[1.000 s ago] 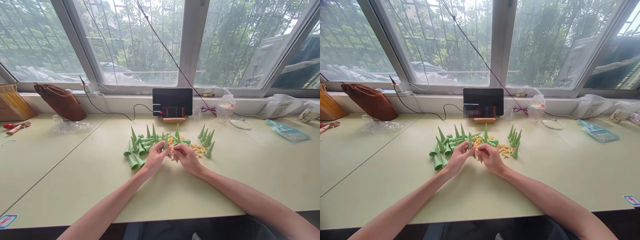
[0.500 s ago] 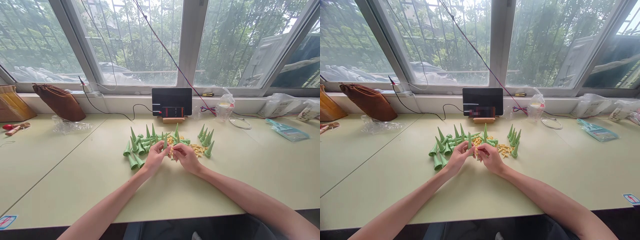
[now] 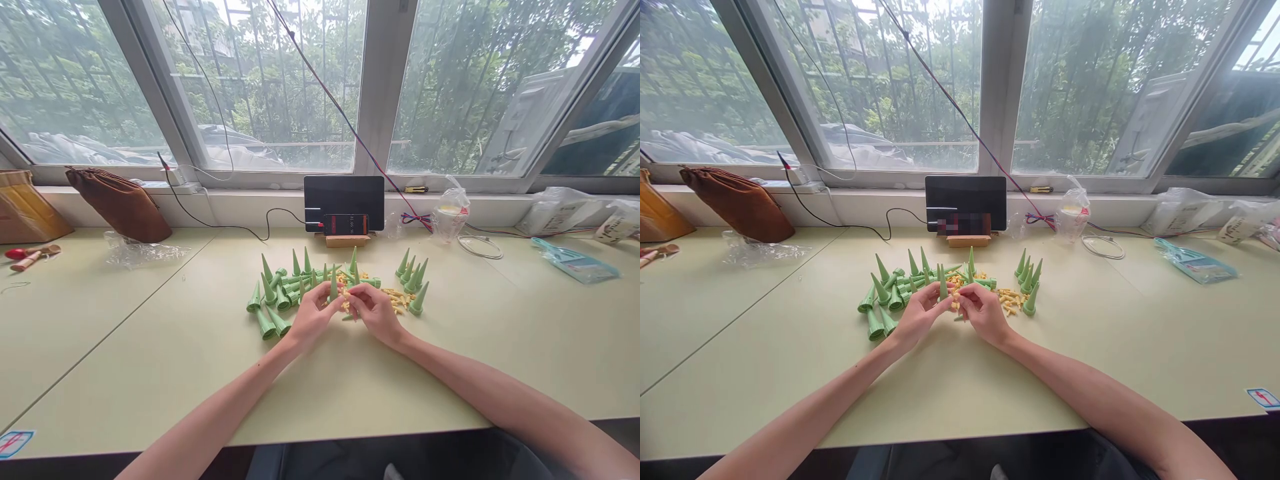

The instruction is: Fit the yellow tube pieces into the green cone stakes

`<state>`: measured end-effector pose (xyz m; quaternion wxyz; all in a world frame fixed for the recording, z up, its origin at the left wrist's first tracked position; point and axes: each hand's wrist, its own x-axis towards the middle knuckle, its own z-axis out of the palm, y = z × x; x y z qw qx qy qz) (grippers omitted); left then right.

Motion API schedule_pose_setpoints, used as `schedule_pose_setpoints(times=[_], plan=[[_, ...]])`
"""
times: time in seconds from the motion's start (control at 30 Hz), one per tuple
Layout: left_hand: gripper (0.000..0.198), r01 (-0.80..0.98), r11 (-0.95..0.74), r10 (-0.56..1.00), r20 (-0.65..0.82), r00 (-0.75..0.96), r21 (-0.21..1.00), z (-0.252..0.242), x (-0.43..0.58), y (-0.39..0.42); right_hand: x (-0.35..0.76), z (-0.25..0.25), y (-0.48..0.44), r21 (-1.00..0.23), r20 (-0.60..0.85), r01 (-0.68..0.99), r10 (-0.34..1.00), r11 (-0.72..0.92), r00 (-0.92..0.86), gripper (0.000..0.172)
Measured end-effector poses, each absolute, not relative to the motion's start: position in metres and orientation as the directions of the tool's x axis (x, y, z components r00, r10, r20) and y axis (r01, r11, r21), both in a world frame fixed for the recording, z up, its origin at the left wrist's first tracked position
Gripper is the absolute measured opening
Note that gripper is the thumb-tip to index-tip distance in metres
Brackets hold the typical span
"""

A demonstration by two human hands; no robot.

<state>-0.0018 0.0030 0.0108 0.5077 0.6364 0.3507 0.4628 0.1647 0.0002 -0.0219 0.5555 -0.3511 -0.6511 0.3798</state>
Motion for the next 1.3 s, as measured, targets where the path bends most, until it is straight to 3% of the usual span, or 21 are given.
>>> schedule_pose_setpoints(times=[0.17,0.4,0.57,0.87,1.1,1.3], plan=[[0.029,-0.025,-0.267,0.903,0.26,0.341,0.963,0.011,0.0,0.003,0.166,-0.021,0.001,-0.869,0.47,0.124,0.877,0.48,-0.098,0.024],[0.023,0.086,-0.356,0.887,0.308,0.343,0.93,0.004,-0.001,0.004,0.168,-0.02,-0.001,-0.755,0.575,0.361,0.817,0.547,-0.036,0.022],[0.018,0.268,-0.511,0.841,0.411,0.351,0.816,-0.002,-0.001,0.003,0.167,-0.019,-0.004,-0.72,0.604,0.375,0.793,0.585,-0.079,0.023],[0.014,0.308,-0.582,0.789,0.431,0.437,0.752,-0.002,-0.001,0.002,0.167,-0.017,-0.007,-0.711,0.607,0.375,0.789,0.595,-0.1,0.024],[0.019,0.326,-0.58,0.789,0.415,0.453,0.747,-0.002,-0.001,0.001,0.166,-0.012,-0.009,-0.7,0.597,0.412,0.795,0.583,-0.111,0.023],[0.023,0.261,-0.541,0.803,0.397,0.445,0.8,-0.001,0.0,-0.001,0.171,0.001,-0.009,-0.616,0.667,0.524,0.744,0.589,-0.052,0.029]])
